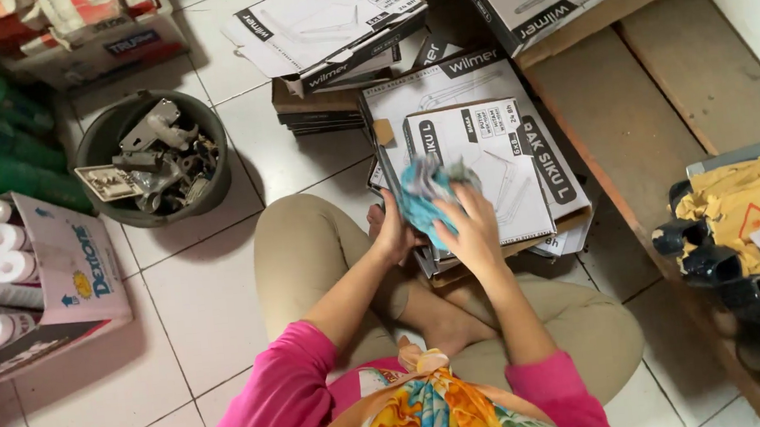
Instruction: The person sits on the floor and wipes the surfaces of several cardboard boxes with a cloth. They handle the boxes one at a time, wiping the top and sides, then place them into a larger cardboard box.
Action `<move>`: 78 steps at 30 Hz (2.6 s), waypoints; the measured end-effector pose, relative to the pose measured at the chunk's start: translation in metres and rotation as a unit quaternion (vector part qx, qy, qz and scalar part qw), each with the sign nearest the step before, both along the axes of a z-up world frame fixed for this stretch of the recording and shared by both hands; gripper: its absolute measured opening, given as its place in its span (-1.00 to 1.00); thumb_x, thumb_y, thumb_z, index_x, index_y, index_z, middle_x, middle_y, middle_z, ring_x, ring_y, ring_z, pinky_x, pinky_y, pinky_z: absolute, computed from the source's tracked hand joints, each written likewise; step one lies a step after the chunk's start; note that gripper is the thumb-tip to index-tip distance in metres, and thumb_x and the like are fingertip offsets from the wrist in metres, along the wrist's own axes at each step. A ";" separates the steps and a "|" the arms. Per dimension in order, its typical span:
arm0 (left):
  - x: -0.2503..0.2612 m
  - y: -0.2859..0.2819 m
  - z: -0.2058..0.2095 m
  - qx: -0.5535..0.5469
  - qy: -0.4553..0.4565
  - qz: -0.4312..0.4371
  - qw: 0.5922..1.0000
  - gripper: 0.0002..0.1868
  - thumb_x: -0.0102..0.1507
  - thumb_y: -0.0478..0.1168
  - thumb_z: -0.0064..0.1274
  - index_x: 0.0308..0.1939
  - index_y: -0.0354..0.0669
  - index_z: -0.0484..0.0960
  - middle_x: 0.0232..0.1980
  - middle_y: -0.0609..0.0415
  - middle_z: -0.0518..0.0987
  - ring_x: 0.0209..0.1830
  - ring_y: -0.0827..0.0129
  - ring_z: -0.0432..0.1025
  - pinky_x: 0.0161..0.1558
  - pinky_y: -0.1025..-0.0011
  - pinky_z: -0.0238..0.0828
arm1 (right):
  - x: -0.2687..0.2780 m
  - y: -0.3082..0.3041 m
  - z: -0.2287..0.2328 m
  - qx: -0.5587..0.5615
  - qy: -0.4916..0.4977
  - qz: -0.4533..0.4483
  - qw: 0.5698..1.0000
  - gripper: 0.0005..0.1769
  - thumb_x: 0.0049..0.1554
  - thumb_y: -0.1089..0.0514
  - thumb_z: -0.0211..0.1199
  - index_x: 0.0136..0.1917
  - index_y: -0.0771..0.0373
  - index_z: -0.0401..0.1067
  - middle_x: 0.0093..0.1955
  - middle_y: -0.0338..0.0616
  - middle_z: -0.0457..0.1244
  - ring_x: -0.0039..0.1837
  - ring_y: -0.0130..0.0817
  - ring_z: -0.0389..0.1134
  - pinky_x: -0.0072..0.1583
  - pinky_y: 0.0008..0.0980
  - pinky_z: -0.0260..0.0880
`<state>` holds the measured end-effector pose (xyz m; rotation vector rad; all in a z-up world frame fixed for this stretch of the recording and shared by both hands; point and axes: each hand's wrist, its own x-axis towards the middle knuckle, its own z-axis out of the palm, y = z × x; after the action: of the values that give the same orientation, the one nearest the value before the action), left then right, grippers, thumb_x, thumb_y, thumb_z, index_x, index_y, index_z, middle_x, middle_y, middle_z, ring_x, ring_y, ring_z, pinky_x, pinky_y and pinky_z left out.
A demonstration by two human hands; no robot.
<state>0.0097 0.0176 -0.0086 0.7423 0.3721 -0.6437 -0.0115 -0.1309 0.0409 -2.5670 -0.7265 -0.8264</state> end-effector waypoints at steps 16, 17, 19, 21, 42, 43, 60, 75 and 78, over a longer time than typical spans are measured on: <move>-0.011 -0.016 -0.017 0.179 -0.159 -0.021 0.971 -0.05 -0.09 -0.05 0.42 0.21 -0.30 0.19 -0.22 -0.01 0.51 -0.26 0.29 0.47 -0.31 0.48 0.49 | -0.027 -0.126 -0.024 0.143 -0.013 -0.283 0.948 -0.64 -0.05 0.15 0.30 0.07 0.04 0.45 -0.06 -0.08 0.19 -0.05 -0.10 0.31 -0.01 -0.21 0.31; -0.012 -0.016 -0.011 0.193 -0.166 -0.026 0.967 0.00 -0.10 -0.03 0.43 0.23 -0.29 0.15 -0.22 -0.04 0.51 -0.24 0.29 0.45 -0.31 0.46 0.47 | -0.029 -0.130 -0.023 0.202 0.060 -0.288 0.934 -0.65 0.00 0.11 0.28 0.09 0.05 0.43 -0.05 -0.05 0.21 0.01 -0.06 0.30 0.03 -0.16 0.29; -0.011 -0.015 -0.008 0.208 -0.176 -0.036 0.962 0.04 -0.11 -0.01 0.43 0.25 -0.27 0.12 -0.22 -0.08 0.50 -0.22 0.29 0.44 -0.30 0.45 0.45 | -0.030 -0.131 -0.009 0.262 0.128 -0.293 0.911 -0.67 0.05 0.08 0.26 0.11 0.06 0.42 -0.03 -0.02 0.24 0.06 -0.02 0.29 0.08 -0.10 0.27; -0.008 -0.015 -0.013 0.225 -0.179 -0.051 0.957 0.08 -0.10 0.01 0.43 0.28 -0.27 0.06 -0.21 -0.12 0.52 -0.21 0.26 0.44 -0.26 0.38 0.46 | -0.031 -0.127 0.017 0.286 0.290 -0.331 0.851 -0.54 0.03 -0.04 0.23 0.20 0.04 0.34 0.12 0.14 0.24 0.22 0.06 0.21 0.23 -0.04 0.20; -0.014 -0.021 0.018 0.169 -0.139 -0.039 0.975 -0.12 0.02 -0.08 0.30 0.27 -0.18 0.11 -0.15 -0.10 0.41 -0.17 0.25 0.37 -0.24 0.30 0.43 | 0.077 -0.008 0.009 -0.058 -0.031 -0.095 0.993 -0.64 -0.12 0.08 0.17 0.01 0.02 0.37 0.05 -0.07 0.12 0.02 -0.07 0.15 -0.05 -0.14 0.17; -0.012 -0.020 0.009 0.171 -0.139 -0.040 0.975 -0.12 0.02 -0.08 0.30 0.27 -0.18 0.11 -0.15 -0.10 0.41 -0.17 0.25 0.37 -0.24 0.30 0.43 | 0.062 -0.014 0.001 -0.056 -0.031 -0.096 0.993 -0.64 -0.12 0.08 0.17 0.01 0.02 0.37 0.05 -0.07 0.12 0.02 -0.07 0.15 -0.05 -0.14 0.17; -0.015 -0.015 0.012 0.147 -0.158 0.003 0.976 -0.08 -0.09 -0.21 0.37 0.25 -0.12 0.15 -0.24 -0.06 0.42 -0.24 0.31 0.37 -0.32 0.39 0.46 | -0.024 -0.143 -0.039 0.197 -0.003 -0.234 0.952 -0.74 -0.02 0.28 0.24 -0.01 0.23 0.43 -0.14 -0.09 0.19 -0.09 -0.13 0.30 -0.02 -0.33 0.31; 0.006 0.010 0.046 0.170 -0.159 0.067 0.970 0.01 -0.03 -0.18 0.28 0.37 -0.22 0.00 0.07 -0.37 0.33 0.00 0.03 0.34 -0.15 0.14 0.43 | -0.039 -0.151 -0.010 0.205 0.142 -0.229 0.941 -0.64 -0.11 0.25 0.27 0.02 0.23 0.44 -0.09 -0.07 0.26 0.01 -0.08 0.33 0.02 -0.23 0.33; 0.015 0.000 0.050 0.158 -0.160 0.090 0.970 0.01 0.00 -0.15 0.27 0.37 -0.24 -0.05 0.09 -0.36 0.30 0.01 0.06 0.33 -0.15 0.19 0.45 | -0.036 -0.148 -0.012 0.200 0.133 -0.242 0.940 -0.66 -0.10 0.22 0.28 0.00 0.20 0.45 -0.10 -0.10 0.26 -0.01 -0.13 0.33 0.02 -0.26 0.33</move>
<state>0.0247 0.0174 0.0410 1.0855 0.2410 -0.2868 -0.0472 -0.2792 0.0291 -2.4244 0.1583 -0.6528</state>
